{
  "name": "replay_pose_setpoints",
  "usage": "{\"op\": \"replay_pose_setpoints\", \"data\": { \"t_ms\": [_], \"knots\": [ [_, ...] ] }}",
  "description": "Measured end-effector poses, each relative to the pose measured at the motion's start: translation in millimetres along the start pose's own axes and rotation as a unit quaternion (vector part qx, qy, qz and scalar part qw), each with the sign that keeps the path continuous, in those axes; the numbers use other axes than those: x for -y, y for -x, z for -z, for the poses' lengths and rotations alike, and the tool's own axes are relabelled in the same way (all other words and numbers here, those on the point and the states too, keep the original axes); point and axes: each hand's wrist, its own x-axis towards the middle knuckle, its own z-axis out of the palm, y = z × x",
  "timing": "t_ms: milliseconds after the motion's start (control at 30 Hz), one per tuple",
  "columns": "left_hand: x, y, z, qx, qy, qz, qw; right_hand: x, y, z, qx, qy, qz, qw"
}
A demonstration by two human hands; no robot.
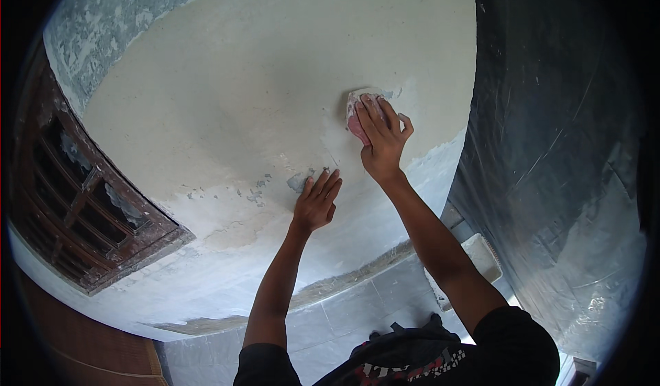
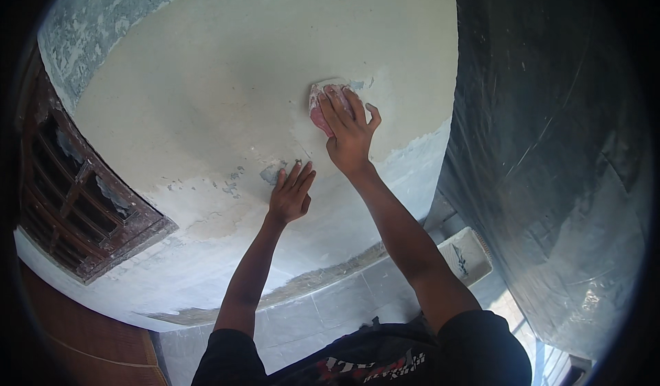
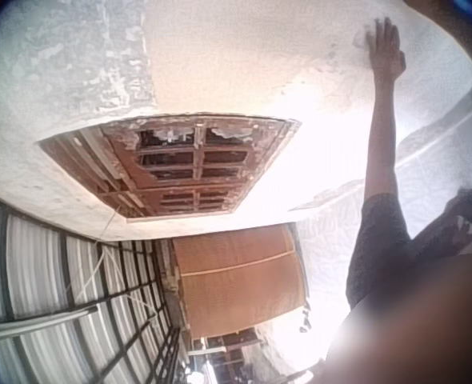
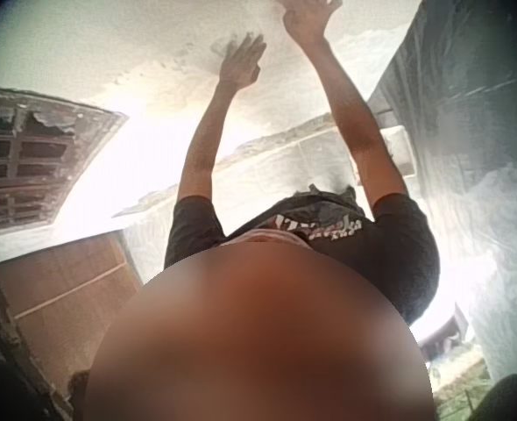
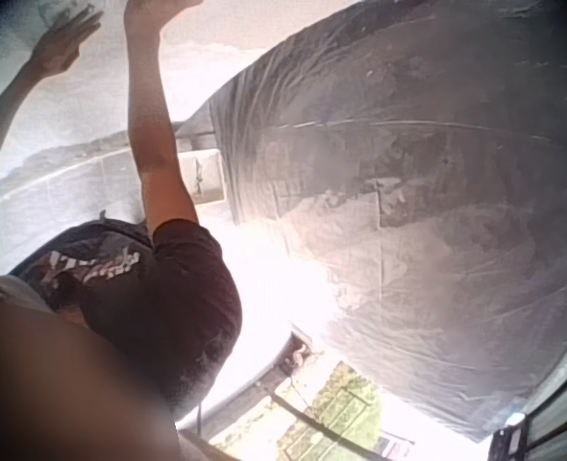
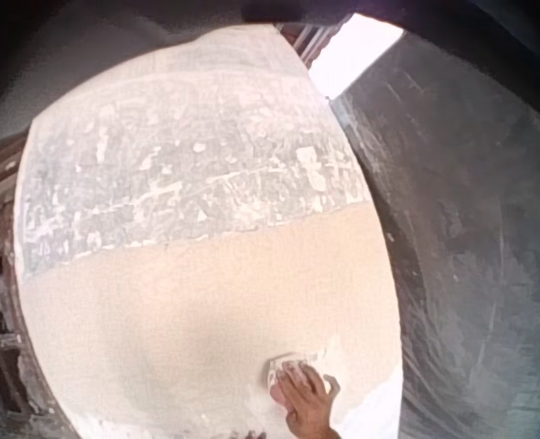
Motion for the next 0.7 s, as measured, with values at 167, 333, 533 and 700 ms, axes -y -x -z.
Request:
{"op": "replay_pose_setpoints", "data": {
  "t_ms": [167,333,533,700],
  "knots": [
    [6.5,9.7,0.3,-0.012,-0.024,-0.013,1.000,-2.8,29.6,-26.9,0.038,-0.006,0.011,0.999],
    [8.5,14.5,0.7,-0.009,-0.035,-0.013,0.999,9.6,92.2,-7.5,0.094,-0.028,0.004,0.995],
    [5.2,10.6,-4.2,-0.030,-0.050,-0.012,0.998,-5.8,-21.3,-5.8,-0.013,0.014,0.002,1.000],
    [3.3,10.8,4.3,-0.029,-0.012,0.012,0.999,-18.7,31.0,-21.9,0.025,0.017,-0.009,1.000]
  ]
}}
